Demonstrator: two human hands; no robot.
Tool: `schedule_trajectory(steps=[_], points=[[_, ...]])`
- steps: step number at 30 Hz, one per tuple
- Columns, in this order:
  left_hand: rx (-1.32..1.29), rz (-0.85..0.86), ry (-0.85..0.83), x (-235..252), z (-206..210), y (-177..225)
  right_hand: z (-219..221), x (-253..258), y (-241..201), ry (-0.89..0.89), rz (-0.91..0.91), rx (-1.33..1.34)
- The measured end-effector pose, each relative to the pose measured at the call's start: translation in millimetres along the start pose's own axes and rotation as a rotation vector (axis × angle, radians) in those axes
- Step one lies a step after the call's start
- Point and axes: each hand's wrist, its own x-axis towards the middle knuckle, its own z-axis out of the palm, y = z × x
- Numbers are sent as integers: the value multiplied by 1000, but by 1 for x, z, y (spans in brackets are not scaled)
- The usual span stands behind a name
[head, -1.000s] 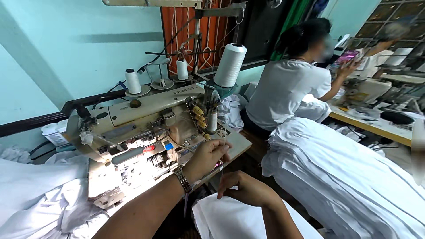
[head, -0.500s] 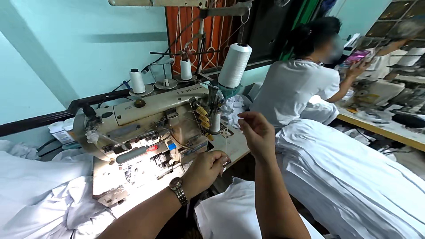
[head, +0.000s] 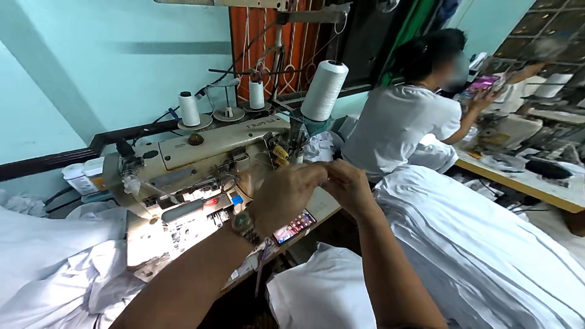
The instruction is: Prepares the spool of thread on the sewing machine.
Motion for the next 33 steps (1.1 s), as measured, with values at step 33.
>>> schedule_trajectory(steps=[33], points=[[467, 78, -78, 10, 36, -39, 10, -2, 2, 234, 548, 1092]])
